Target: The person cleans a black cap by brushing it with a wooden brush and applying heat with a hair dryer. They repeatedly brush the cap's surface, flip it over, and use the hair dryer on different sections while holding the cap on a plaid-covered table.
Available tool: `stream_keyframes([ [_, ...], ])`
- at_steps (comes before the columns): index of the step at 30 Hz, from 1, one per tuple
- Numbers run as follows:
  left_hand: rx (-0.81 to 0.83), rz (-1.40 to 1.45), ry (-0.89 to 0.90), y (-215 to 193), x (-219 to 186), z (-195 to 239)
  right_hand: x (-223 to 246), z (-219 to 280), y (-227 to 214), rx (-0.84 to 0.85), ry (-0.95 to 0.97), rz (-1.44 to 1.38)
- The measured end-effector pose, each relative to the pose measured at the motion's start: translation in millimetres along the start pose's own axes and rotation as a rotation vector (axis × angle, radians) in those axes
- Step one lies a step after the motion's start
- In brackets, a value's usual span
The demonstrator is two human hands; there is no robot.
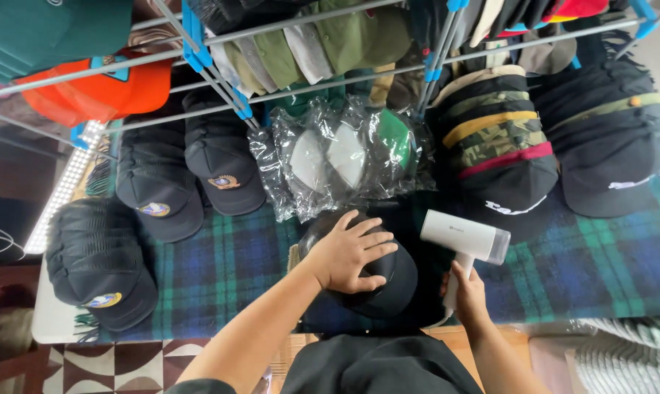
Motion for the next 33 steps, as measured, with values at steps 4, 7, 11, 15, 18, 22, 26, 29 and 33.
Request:
stream_keyframes([
  [4, -0.152, 0.026, -0.194, -26, -19, 0, 15, 16, 6, 0.016, 0.129, 0.2],
  [7, -0.421, -0.03, -0.614, -37, -18, 22, 27, 29, 4, 0.075, 0.212, 0.51],
  [11, -0.641, -0.113, -0.735, -54, -25, 36, 28, 29, -1, 0.274, 0.346, 0.824],
  [15, -0.645, -0.013, -0.508, -62, -22, 39, 28, 26, -11, 0.477, 0.408, 1.227],
  [18, -0.551, 0.087, -0.245, -62, -20, 38, 56, 56, 17, 0.538, 0.469, 0.968],
  [22, -0.358, 0.198, 0.069, -46, -17, 36, 72, 57, 64, 0.552, 0.202, 0.848],
  [26, -0.813, 0.16, -0.051, -94, -4, 74, 15, 46, 91, 0.731, 0.075, 0.821],
  [29, -0.987, 0.442, -0.841, -34, 61, 160, 2, 76, 108, 0.72, 0.197, 0.785],
  [33, -0.904, 0.366, -1.203, 106, 90, 258, 3, 106, 116, 0.608, 0.28, 0.736],
])
Point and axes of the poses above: each hand's wrist, its own z-axis away from the middle knuckle, its own y-axis out of the palm, x = y × z, the point moved 10 cm from there along -z, towards the middle knuckle, and after that the axes turned 6 degrees about z, right-handed, at the moved point
